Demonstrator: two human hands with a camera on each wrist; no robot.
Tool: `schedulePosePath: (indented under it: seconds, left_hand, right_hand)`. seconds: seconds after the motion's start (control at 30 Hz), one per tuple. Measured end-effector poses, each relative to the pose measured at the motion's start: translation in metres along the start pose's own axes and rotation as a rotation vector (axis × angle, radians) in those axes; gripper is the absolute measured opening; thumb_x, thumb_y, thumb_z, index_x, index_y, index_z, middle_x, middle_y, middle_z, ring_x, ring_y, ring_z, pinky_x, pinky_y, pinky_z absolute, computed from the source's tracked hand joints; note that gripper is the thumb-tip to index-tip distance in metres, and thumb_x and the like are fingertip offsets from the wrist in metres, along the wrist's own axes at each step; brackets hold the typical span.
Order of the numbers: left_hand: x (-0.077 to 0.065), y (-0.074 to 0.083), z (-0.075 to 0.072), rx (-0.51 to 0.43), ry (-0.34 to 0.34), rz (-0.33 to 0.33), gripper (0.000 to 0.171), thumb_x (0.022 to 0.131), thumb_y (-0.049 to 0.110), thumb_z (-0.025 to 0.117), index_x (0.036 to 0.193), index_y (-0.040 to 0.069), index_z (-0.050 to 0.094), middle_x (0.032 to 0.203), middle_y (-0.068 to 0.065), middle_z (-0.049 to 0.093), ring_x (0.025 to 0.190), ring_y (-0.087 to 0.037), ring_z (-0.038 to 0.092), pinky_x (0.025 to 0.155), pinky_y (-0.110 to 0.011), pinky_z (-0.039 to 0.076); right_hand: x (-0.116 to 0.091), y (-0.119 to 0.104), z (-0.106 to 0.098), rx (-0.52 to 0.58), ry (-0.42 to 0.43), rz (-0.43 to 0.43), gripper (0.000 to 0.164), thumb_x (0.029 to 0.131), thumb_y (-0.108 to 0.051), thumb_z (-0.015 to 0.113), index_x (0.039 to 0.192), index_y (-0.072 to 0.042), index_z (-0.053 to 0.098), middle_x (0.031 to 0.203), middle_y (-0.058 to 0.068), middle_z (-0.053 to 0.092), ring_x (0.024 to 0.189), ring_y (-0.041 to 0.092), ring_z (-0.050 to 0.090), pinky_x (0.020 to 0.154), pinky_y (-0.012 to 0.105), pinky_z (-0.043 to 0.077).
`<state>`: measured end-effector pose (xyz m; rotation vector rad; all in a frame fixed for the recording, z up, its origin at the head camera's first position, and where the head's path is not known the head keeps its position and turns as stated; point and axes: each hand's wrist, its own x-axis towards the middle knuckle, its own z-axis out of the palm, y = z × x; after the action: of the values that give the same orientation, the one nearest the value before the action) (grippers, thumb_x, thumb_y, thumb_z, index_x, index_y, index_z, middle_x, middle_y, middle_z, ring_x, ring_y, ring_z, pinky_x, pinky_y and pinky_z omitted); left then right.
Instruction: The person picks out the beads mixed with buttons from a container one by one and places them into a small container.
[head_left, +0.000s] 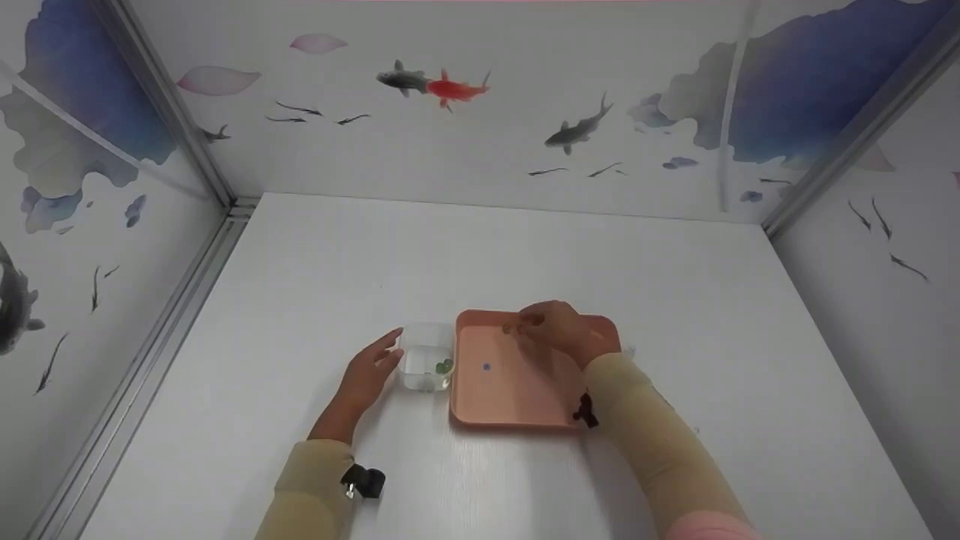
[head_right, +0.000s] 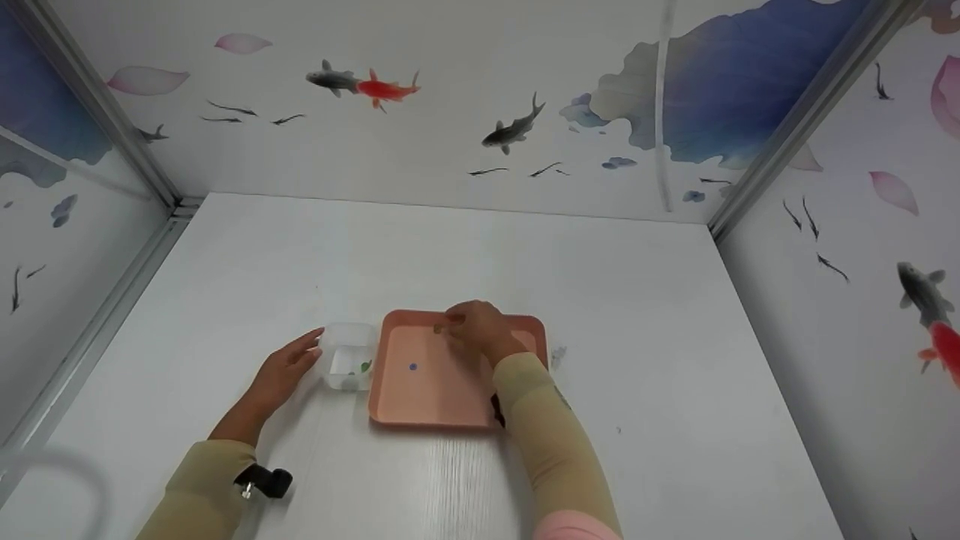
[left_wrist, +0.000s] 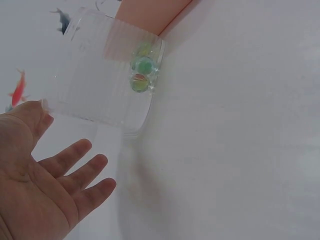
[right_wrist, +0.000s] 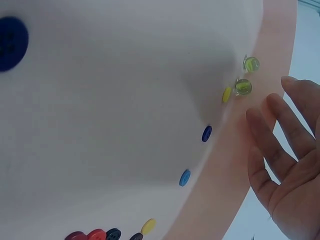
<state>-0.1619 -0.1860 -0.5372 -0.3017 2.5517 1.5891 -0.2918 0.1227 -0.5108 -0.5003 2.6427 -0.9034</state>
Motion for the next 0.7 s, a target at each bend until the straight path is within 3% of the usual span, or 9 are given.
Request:
schedulePosePath:
  seconds: [0.5,0.7]
  left_hand:
    - [0.0019,-0.0012,0.0019,0.004,0.001,-0.012,0.047,0.102,0.026,0.049,0.148,0.020,0.041,0.149,-0.013,0.043,0.136,-0.037,0.039,0.109,-0.054,0.034]
    - [0.0028,-0.0027,0.0018,-0.002,0.001,-0.014,0.047,0.102,0.026,0.049,0.148,0.020,0.041,0.149,-0.013,0.042,0.136,-0.037,0.039,0.109,-0.055,0.034]
  right_hand:
    - [-0.0004,-0.0048,0.0037,0.040,-0.039,0.090,0.026,0.090,-0.011,0.066,0.114,-0.017,0.073,0.111,0.000,0.069,0.110,0.020,0.059,0.097,0.041,0.048]
    - [0.0002,-0.0042,0.0050,0.063,-0.073,0.104,0.027,0.091,-0.010,0.065,0.114,-0.020,0.073,0.113,-0.002,0.069,0.115,0.020,0.057,0.099,0.041,0.046]
